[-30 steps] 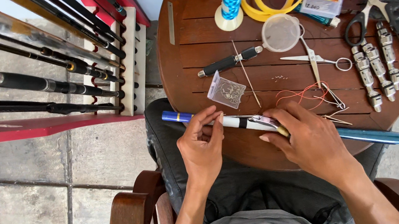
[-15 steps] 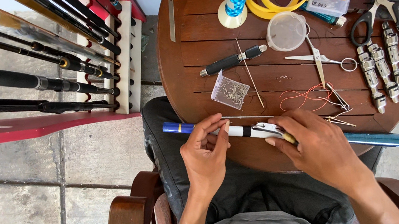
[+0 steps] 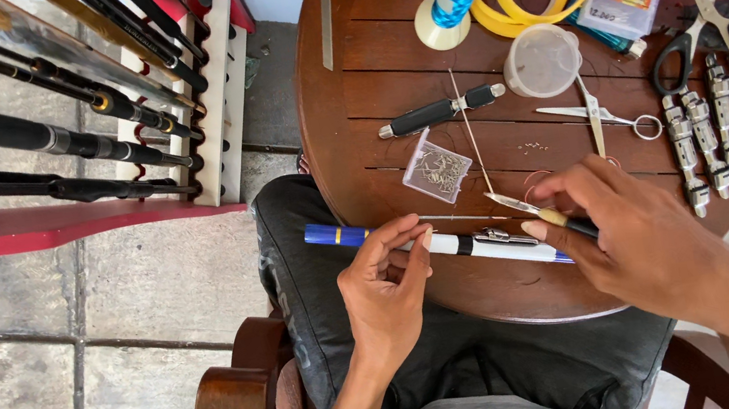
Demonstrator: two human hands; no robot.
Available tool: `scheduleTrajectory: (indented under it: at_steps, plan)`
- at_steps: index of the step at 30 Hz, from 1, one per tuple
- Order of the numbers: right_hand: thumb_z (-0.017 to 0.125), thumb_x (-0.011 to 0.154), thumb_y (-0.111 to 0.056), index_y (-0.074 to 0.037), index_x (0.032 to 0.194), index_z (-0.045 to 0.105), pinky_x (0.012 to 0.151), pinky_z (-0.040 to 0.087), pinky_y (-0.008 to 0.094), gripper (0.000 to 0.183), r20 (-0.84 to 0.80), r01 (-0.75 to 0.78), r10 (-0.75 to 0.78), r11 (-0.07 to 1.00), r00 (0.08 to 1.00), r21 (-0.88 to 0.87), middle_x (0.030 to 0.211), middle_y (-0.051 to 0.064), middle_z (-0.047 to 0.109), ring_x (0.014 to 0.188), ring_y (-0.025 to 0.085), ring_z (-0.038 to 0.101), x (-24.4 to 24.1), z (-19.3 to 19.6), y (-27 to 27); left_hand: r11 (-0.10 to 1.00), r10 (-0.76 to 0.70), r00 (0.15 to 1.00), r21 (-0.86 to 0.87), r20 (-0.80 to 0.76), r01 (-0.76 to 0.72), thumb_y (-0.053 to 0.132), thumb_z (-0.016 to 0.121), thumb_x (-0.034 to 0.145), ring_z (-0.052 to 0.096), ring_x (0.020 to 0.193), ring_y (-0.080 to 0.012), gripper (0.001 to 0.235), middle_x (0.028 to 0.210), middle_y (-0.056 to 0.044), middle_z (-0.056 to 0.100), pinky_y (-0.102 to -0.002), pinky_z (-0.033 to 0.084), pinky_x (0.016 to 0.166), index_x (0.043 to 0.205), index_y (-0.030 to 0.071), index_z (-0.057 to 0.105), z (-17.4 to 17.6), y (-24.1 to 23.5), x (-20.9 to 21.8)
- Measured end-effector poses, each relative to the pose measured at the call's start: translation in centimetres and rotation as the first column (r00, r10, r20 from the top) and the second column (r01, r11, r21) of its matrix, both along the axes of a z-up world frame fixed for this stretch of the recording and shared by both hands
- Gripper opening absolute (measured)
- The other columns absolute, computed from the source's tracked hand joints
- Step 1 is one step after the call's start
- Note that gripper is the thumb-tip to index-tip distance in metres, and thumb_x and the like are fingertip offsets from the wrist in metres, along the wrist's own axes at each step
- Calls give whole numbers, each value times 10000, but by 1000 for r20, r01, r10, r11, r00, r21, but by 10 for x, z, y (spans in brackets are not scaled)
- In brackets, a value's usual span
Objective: The person assembles a fishing rod by repeatedly inserting small metal components into the rod's tip using pliers. They pick up each component from a small plastic bag, position it at the rod's end, and use pliers to push it into place. The process is repeated multiple times throughout the clip.
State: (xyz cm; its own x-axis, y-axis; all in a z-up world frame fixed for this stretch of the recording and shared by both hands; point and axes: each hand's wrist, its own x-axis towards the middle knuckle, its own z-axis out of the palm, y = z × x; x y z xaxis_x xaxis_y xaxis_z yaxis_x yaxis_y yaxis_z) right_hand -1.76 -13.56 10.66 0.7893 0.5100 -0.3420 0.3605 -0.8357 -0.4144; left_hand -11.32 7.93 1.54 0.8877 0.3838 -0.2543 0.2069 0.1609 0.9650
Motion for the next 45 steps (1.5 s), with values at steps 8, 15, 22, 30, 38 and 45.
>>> scheduleTrajectory:
  at_steps: [8, 15, 22, 30, 38, 45]
  plan:
    - [538, 977, -621, -190, 911, 610, 684, 502, 453, 443, -148, -210, 171, 928, 974, -309, 795, 48, 684, 737, 316, 694, 20, 3, 21, 1000, -9, 1000, 9, -15, 10, 116, 740, 914, 678, 655, -76, 235, 1019, -65, 816, -200, 609, 601, 1143, 61, 753, -3, 2, 0]
    - [358, 1036, -626, -221, 991, 681, 841, 525, 460, 520, -486, -327, 79, 830, 870, -452, 943, 6, 721, 924, 261, 729, 44, 18, 53, 1000, -4, 1000, 3, -5, 4, 103, 737, 915, 664, 674, -57, 233, 1008, -77, 808, -224, 664, 622, 1142, 50, 746, -2, 2, 0]
    - [313, 1070, -579, -164, 1032, 687, 925, 493, 569, 560, -483, -409, 168, 793, 860, -452, 1019, 129, 737, 1077, 403, 658, 55, 17, 70, 1000, 4, 1000, 28, -17, -4, 101, 753, 910, 676, 649, -72, 219, 989, -93, 810, -203, 620, 596, 1121, 42, 743, -6, 1, 0]
    - [313, 1099, -453, -108, 967, 717, 901, 522, 534, 548, -553, -546, 225, 649, 802, -529, 1019, 196, 732, 1057, 405, 662, 62, 30, 99, 999, 17, 999, 47, 27, -18, 102, 745, 924, 687, 661, -89, 225, 1014, -107, 802, -203, 636, 607, 1136, 29, 719, -8, -1, 0]
    - [341, 1086, -447, -84, 970, 721, 901, 549, 503, 538, -557, -554, 225, 634, 799, -539, 1006, 164, 753, 996, 376, 713, 63, 27, 107, 999, 3, 1000, 45, 18, -3, 102, 748, 926, 690, 660, -94, 218, 1008, -103, 798, -204, 634, 614, 1133, 42, 720, -5, 1, 0]
    - [340, 1088, -446, -128, 1018, 721, 922, 537, 515, 501, -570, -591, 254, 593, 782, -547, 1056, 161, 745, 1066, 410, 687, 64, 19, 110, 999, -5, 1000, 53, 30, 3, 92, 749, 929, 705, 658, -98, 212, 1010, -101, 798, -191, 612, 614, 1134, 49, 715, -7, 1, 0]
